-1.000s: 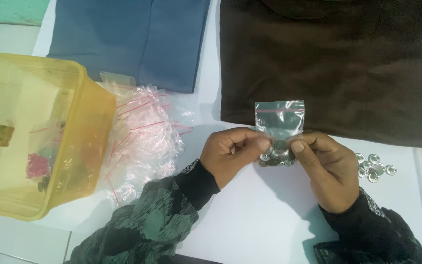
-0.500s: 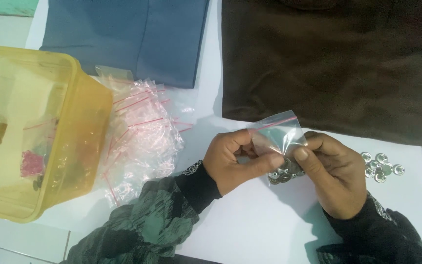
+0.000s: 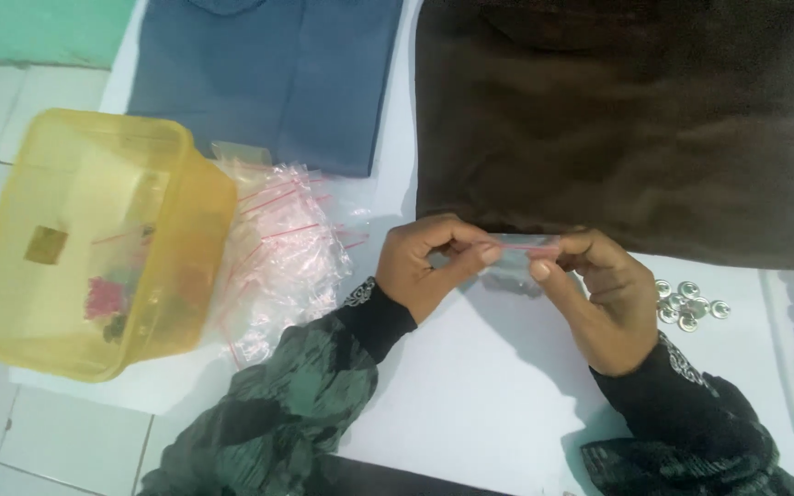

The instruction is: The person sorts small silver buttons on a white table, then places them into small clear plastic bags. The person seals the bags and places them into a yellow plastic container. Folded trousers and a container of colorful beads are visible on the table.

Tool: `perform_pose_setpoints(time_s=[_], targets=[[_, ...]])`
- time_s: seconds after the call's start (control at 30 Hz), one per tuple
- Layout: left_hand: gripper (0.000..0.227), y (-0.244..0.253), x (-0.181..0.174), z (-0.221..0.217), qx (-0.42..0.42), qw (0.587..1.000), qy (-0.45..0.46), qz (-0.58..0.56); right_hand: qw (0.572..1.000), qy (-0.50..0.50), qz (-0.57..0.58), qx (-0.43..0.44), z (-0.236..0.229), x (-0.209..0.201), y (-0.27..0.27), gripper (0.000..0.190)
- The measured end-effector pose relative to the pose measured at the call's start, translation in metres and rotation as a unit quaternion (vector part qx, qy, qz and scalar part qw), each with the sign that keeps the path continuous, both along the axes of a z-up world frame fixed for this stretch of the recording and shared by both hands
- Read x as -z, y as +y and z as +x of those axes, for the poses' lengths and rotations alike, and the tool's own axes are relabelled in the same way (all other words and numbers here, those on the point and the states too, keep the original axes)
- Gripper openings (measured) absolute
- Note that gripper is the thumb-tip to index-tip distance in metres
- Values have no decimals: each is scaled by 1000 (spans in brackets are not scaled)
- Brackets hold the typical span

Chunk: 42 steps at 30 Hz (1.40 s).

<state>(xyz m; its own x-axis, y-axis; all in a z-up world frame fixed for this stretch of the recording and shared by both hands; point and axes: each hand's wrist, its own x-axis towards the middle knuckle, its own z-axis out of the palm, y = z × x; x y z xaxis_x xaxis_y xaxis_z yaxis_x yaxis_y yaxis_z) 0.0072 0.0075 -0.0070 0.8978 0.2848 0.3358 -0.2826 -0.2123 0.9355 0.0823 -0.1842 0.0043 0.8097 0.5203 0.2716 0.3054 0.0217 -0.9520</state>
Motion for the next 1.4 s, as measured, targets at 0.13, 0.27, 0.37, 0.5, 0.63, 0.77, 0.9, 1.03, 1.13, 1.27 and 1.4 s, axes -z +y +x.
perform_pose_setpoints(time_s=[0.13, 0.27, 0.37, 0.5, 0.63, 0.77, 0.9, 1.03, 1.13, 1.27, 1.4], targets=[[11, -15, 1, 3, 11, 999, -20, 32, 999, -48, 18, 3, 7, -5, -3, 8], [14, -32, 9, 11, -37, 998, 8, 50, 998, -54, 41, 11, 8, -10, -6, 7], [15, -50, 6, 18, -75, 997, 13, 16, 996, -62, 65, 24, 11, -19, -10, 9], [17, -72, -4, 31, -108, 993, -33, -26, 993, -85, 74, 36, 19, -32, -23, 15], [19, -91, -12, 37, -99, 993, -49, -30, 990, -94, 89, 53, 31, -27, -45, 14], [25, -96, -2, 41, -59, 997, -29, -30, 993, -52, 96, 44, 45, -13, -60, 14], [21, -90, 10, 43, -20, 999, 47, 14, 998, -25, 56, 13, 48, -16, -74, 15], [24, -94, 16, 40, -1, 998, 58, 27, 999, 20, 26, -18, 55, -6, -90, 11], [28, -103, 16, 41, 25, 998, 57, -19, 998, 47, 41, -32, 60, 5, -93, 13], [31, -107, 15, 39, 67, 992, 98, -48, 991, 88, 97, -10, 62, 9, -92, 13], [36, -102, 21, 39, 50, 988, 126, -67, 995, 73, 67, -13, 60, 14, -95, 20]])
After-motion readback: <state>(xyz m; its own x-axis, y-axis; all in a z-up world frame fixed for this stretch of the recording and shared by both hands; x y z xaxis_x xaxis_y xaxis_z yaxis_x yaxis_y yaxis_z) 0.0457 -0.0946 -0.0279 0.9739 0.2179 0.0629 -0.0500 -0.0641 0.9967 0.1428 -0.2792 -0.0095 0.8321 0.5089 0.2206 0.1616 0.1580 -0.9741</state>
